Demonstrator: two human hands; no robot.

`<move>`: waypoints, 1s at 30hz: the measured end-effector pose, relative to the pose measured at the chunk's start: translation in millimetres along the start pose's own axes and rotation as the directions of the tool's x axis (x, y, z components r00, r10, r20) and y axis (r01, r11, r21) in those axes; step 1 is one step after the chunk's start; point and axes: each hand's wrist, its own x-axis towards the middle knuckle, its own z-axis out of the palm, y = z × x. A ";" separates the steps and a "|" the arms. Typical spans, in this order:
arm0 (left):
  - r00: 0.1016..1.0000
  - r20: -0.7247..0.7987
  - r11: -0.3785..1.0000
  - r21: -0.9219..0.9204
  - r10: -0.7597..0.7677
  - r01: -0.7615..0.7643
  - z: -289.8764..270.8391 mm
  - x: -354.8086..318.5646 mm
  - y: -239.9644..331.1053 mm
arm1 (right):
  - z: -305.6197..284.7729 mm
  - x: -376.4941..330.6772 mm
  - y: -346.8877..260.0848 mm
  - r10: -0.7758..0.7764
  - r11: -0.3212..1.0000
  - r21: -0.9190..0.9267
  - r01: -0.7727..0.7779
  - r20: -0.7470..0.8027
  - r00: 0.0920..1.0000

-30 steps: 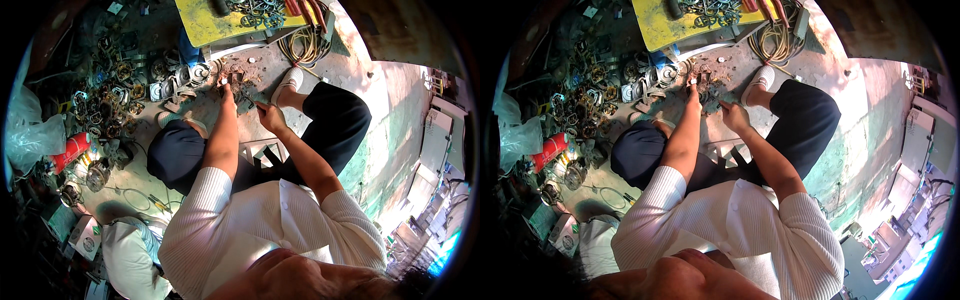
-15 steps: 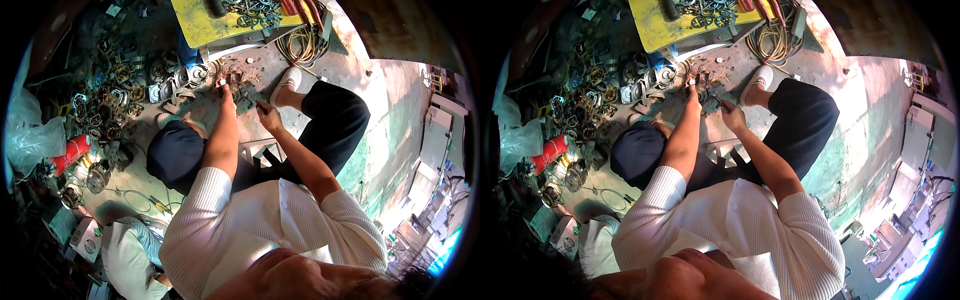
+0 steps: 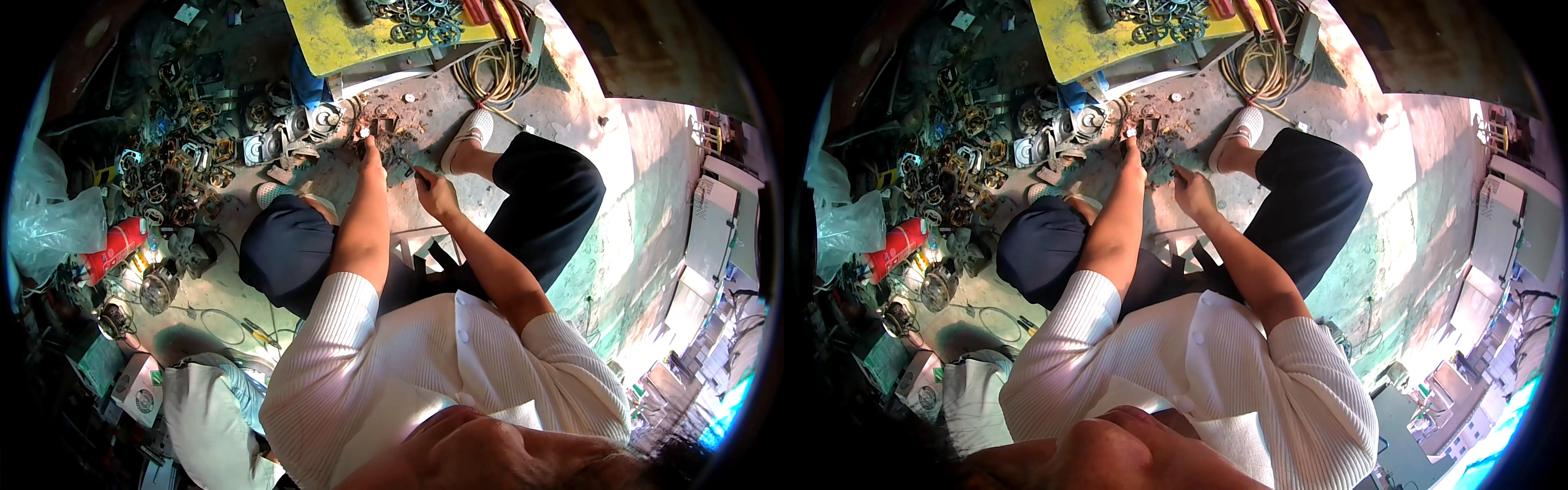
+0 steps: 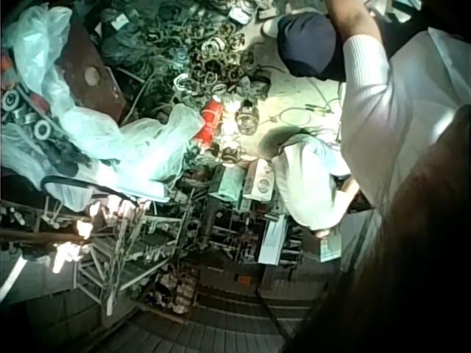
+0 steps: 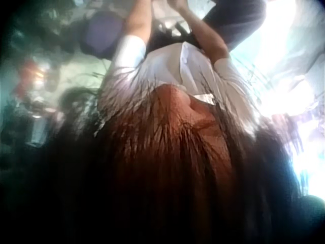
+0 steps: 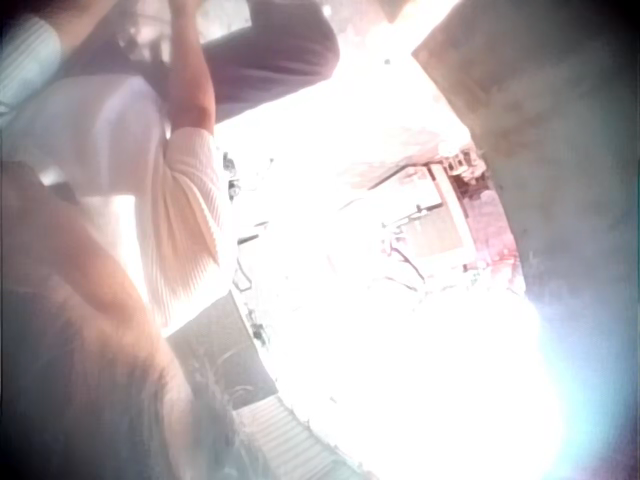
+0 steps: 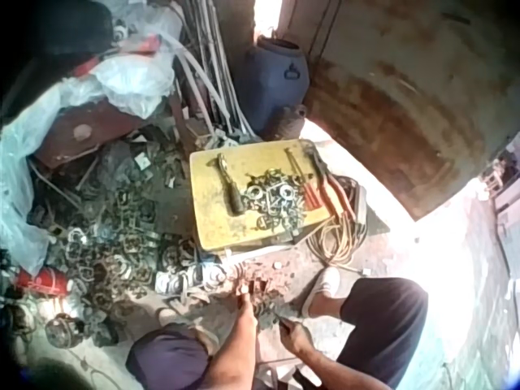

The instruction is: The person disassembles a metal mechanical component using pliers and a screwdriver, removing small screws and internal parts while sitting in a workshop.

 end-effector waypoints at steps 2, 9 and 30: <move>1.000 0.015 1.000 -0.007 -0.027 0.027 0.8 26.5 -7.2 | 1.1 0.1 -0.6 -0.030 0.999 0.025 0.030 -0.018 0.999; 0.994 -0.110 0.998 0.059 -0.015 0.022 4.0 58.4 -10.0 | 2.6 3.7 -3.6 -0.059 0.997 0.042 0.059 -0.003 0.998; 0.994 -0.101 0.992 0.112 -0.049 0.060 0.9 24.3 0.5 | -13.6 13.6 -17.5 -0.078 0.994 -0.072 0.082 0.044 0.996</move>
